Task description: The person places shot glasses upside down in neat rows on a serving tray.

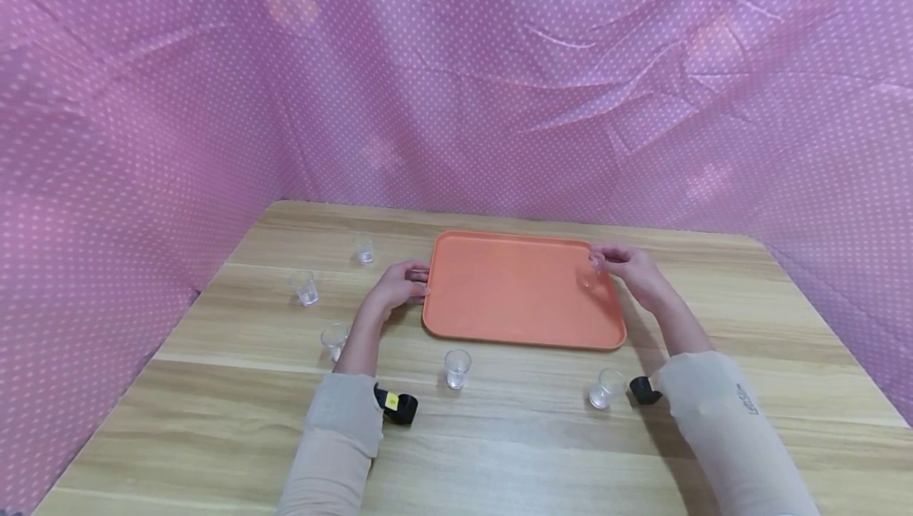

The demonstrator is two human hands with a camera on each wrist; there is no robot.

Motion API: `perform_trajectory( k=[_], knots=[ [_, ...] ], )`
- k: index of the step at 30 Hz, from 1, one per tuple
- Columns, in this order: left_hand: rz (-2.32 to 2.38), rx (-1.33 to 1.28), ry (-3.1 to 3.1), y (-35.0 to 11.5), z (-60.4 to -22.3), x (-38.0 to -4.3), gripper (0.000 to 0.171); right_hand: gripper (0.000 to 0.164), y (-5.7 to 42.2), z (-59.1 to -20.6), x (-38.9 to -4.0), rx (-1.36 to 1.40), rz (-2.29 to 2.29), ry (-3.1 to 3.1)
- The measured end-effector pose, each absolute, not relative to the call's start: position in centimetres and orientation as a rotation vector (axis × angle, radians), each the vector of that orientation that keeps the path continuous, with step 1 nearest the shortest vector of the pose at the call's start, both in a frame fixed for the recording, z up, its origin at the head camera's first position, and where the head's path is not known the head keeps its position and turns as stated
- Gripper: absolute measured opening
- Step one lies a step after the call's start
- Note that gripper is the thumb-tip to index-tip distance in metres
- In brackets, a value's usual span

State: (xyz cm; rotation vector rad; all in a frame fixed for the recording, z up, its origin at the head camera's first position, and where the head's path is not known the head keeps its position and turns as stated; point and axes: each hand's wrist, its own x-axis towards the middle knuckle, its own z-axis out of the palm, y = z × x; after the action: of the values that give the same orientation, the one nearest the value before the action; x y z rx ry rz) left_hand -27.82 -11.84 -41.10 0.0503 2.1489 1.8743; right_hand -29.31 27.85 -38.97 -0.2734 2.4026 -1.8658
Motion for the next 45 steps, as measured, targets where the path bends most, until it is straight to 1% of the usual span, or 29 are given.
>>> perform_trajectory(
  k=[7,16,25,31,38,45],
  knots=[
    [1.866,0.055,2.153,-11.8,-41.0,-27.8,0.050,0.047,28.2,-39.2,-29.1,-0.283,-1.902,2.375],
    [1.868,0.053,2.151,-11.8,-40.9,-27.7,0.050,0.049,28.7,-39.4,-29.0,-0.247,-1.832,2.426],
    [1.867,0.050,2.147,-11.9,-40.9,-27.7,0.050,0.047,28.9,-39.9,-29.3,-0.263,-1.866,2.407],
    [1.876,0.066,2.145,-11.9,-41.0,-27.8,0.050,0.049,29.0,-40.0,-29.3,-0.271,-1.883,2.384],
    [1.880,0.070,2.143,-11.9,-40.9,-27.8,0.050,0.045,29.0,-39.8,-29.0,-0.280,-1.934,2.349],
    [1.879,0.057,2.139,-11.9,-41.0,-27.9,0.051,0.054,29.7,-39.5,-28.6,-0.322,-1.791,2.437]
  ],
)
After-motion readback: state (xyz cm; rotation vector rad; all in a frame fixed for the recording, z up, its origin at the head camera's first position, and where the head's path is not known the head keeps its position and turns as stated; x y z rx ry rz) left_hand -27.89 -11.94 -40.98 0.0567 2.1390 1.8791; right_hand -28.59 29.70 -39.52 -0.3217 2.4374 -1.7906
